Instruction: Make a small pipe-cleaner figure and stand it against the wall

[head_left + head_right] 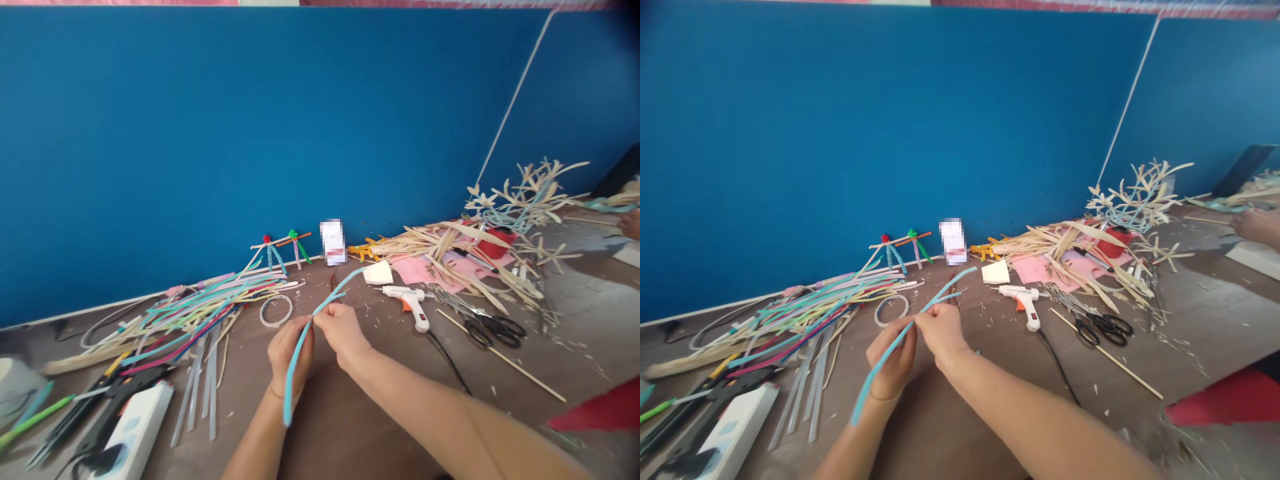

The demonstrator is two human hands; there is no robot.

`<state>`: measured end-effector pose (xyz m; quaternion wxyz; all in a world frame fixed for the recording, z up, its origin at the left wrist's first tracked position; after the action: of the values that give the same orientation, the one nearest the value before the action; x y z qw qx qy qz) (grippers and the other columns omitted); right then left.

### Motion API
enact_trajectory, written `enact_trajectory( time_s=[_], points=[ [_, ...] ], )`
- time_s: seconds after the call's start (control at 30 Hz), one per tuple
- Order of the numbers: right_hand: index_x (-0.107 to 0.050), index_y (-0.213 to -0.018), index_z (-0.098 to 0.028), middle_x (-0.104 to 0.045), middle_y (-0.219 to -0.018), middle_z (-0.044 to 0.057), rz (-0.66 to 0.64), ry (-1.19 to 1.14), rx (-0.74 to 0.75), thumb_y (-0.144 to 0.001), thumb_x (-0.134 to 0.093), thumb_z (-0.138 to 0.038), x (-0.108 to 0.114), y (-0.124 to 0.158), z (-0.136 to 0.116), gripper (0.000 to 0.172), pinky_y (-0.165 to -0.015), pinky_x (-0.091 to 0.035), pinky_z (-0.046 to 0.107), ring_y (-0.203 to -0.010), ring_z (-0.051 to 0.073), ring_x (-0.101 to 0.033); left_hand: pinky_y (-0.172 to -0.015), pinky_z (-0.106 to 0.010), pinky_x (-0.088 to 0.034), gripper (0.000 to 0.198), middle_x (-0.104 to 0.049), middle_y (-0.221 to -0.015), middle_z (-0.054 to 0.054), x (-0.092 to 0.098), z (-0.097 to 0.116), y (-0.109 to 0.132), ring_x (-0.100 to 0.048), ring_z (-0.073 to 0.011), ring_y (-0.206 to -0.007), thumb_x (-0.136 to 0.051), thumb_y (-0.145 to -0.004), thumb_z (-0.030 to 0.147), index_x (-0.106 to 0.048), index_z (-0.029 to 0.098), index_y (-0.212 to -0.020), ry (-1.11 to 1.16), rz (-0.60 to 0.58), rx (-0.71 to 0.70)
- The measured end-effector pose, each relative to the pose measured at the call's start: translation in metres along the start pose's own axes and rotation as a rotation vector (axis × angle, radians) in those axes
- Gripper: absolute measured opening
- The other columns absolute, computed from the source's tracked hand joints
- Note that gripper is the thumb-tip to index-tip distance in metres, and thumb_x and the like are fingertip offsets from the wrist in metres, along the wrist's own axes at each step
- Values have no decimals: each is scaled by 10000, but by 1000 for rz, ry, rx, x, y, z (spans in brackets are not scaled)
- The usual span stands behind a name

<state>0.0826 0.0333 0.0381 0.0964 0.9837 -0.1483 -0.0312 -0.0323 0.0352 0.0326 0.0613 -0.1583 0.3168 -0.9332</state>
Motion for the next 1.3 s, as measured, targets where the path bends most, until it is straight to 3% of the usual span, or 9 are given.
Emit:
enact_trajectory(
  time_s=[0.13, 0.27, 0.33, 0.47, 0.53, 0.6, 0.8, 1.03, 1.3],
  points=[
    [-243, -498, -202, -141, -375, -123, -252, -247, -421, -573, -415, -126, -2, 14, 4, 203, -351, -87, 184, -342, 45, -69, -775, -285, -431, 151, -680, -795, -68, 5, 7, 1, -609, -197, -772, -604, -653, 171, -690, 229, -762, 88, -31, -91],
    [-224, -501, -200, -150, -377, -119, -435, -282, -514, -629, -404, -160, 2, 22, 3, 225, -348, -106, 185, -340, 48, -65, -780, -294, -432, 122, -676, -809, -71, 1, 7, 5, -604, -195, -785, -603, -667, 203, -684, 213, -757, 128, -46, -42],
    [-326, -534, -193, -183, -390, -119, -427, -160, -378, -667, -436, -205, 6, 19, 2, 173, -360, -124, 185, -339, 47, -104, -743, -291, -442, 124, -669, -775, -66, -3, -1, 5, -600, -184, -740, -594, -683, 253, -668, 190, -759, 161, 5, 130],
    [-511, -707, -171, -341, -439, -90, -134, 344, 237, -687, -506, -213, 24, 16, -14, 47, -432, -235, 189, -391, 60, -306, -635, -272, -460, 202, -648, -694, -52, -21, -18, 8, -595, -158, -647, -590, -685, 327, -606, 141, -762, 467, 6, 516],
    [-544, -757, -180, -409, -468, -72, -25, 597, 492, -707, -501, -185, 28, 22, -23, 66, -479, -270, 196, -444, 73, -385, -623, -266, -462, 232, -642, -669, -50, -27, -20, 8, -599, -158, -645, -613, -661, 338, -583, 124, -748, 601, -7, 613],
    [-557, -786, -191, -469, -509, -56, 11, 790, 636, -738, -486, -187, 27, 26, -28, 86, -499, -281, 202, -483, 83, -437, -629, -260, -462, 246, -640, -663, -48, -28, -19, 9, -597, -151, -640, -631, -642, 335, -578, 115, -739, 643, -4, 639],
    [-527, -831, -199, -604, -710, -7, -17, 1085, 791, -778, -471, -210, 19, 25, -32, 78, -552, -311, 215, -623, 115, -548, -650, -250, -458, 212, -646, -685, -33, -27, -13, 11, -583, -133, -641, -629, -643, 305, -611, 119, -744, 596, -19, 582],
    [-486, -822, -174, -596, -770, 55, -110, 1385, 883, -819, -391, -203, 12, 27, -31, 99, -575, -357, 241, -684, 162, -555, -574, -219, -437, 201, -650, -632, -24, -27, -12, 10, -563, -123, -571, -632, -620, 286, -629, 110, -717, 468, -34, 573],
    [-463, -844, -153, -578, -798, 93, -252, 1561, 980, -807, -402, -199, 5, 23, -28, 85, -560, -401, 288, -693, 202, -566, -532, -201, -409, 175, -627, -577, -14, -29, -15, 10, -528, -111, -526, -614, -632, 283, -612, 110, -658, 411, -90, 547]
  ],
)
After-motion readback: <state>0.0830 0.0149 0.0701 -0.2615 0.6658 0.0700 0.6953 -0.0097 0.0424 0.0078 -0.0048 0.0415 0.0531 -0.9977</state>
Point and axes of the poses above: each hand's wrist, its own y-axis away from the middle knuckle, its own x-axis out of the back of the hand, z = x × y, the point moved 5 cm from there along -y, towards the middle knuckle
